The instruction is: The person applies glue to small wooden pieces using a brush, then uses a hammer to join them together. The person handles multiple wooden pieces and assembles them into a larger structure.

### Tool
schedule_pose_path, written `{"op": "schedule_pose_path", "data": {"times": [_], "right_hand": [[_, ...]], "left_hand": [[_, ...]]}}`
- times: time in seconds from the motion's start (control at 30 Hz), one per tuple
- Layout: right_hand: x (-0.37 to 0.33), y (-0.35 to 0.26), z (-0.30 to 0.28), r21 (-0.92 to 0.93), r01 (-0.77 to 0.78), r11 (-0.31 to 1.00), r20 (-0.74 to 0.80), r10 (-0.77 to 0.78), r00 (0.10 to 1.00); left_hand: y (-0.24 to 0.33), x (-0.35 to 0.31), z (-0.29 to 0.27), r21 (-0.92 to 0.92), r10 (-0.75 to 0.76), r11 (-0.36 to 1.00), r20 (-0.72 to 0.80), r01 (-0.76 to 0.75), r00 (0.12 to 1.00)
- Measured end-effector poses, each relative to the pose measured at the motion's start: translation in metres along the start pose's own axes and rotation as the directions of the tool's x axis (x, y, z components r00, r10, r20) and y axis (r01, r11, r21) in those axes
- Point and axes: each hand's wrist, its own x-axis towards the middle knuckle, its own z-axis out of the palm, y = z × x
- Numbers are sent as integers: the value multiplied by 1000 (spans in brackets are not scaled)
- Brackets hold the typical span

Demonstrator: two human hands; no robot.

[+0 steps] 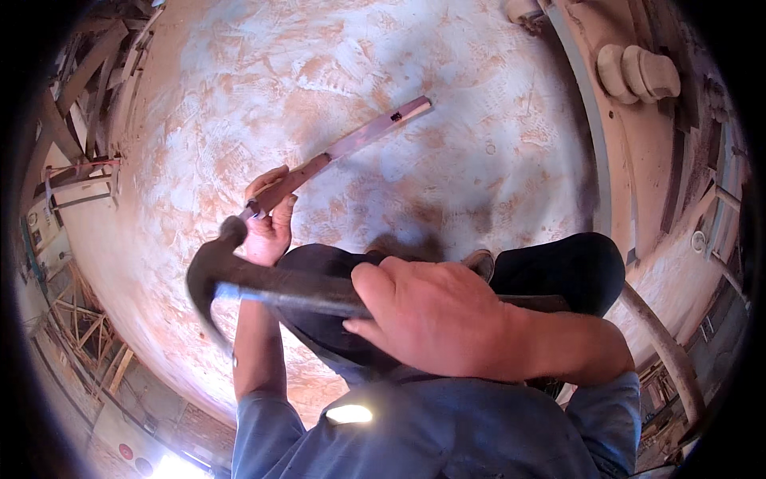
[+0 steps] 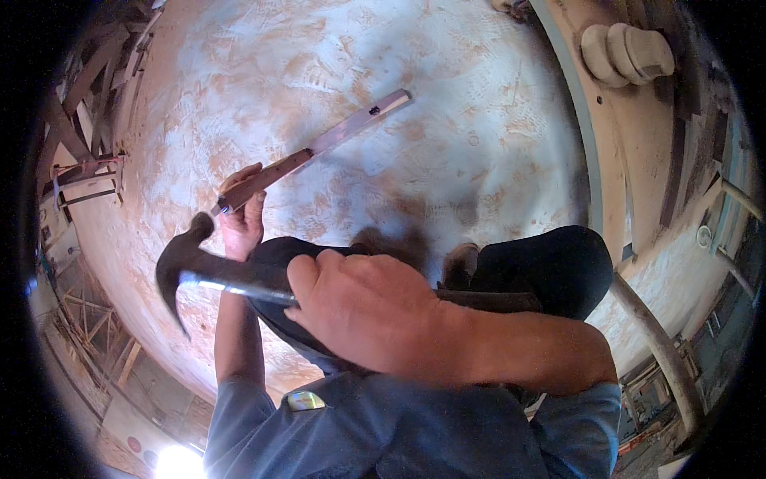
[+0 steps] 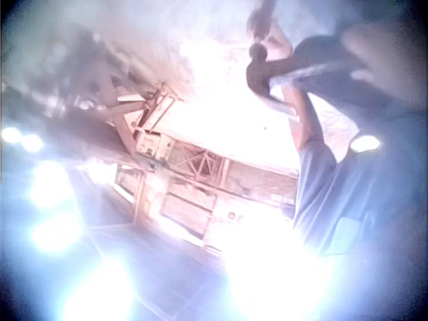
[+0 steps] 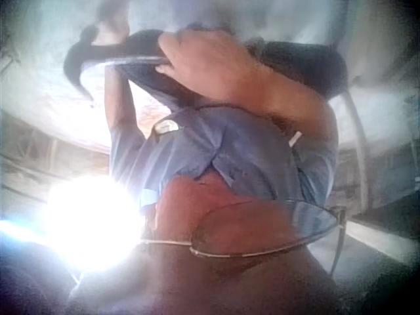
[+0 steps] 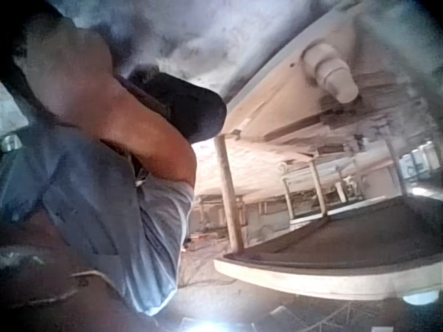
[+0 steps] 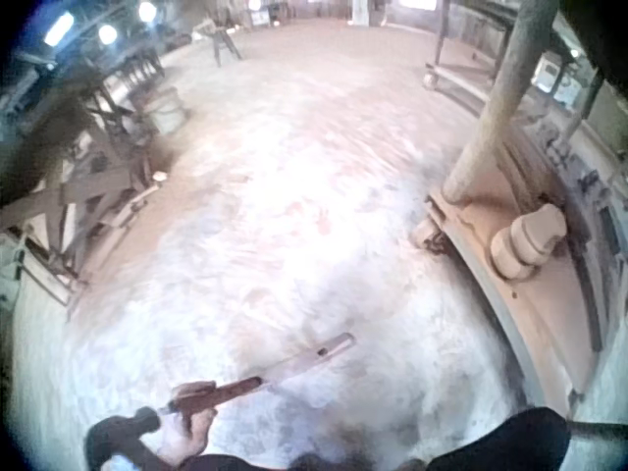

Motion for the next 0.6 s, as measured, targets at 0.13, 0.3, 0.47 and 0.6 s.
{"op": "schedule_pose_path", "data": {"times": [0.13,0.3,0.47,0.6], "right_hand": [[5,-5,-2,-31,-122,992,80,124,989],[3,-24,-15,-15,9,1000,66,-8,998],[9,-16,-7,-70,-90,994,57,94,994],[8,-19,-9,-128,-95,987,55,103,993]], "left_hand": [[-1,-3,3,-63,-23,998,-6,23,1000],[-11,-2,-3,-61,-5,998,43,8,999],[-2,-1,1,-91,-24,996,-43,20,999],[-4,-3,6,-189,-74,980,-44,65,996]]}}
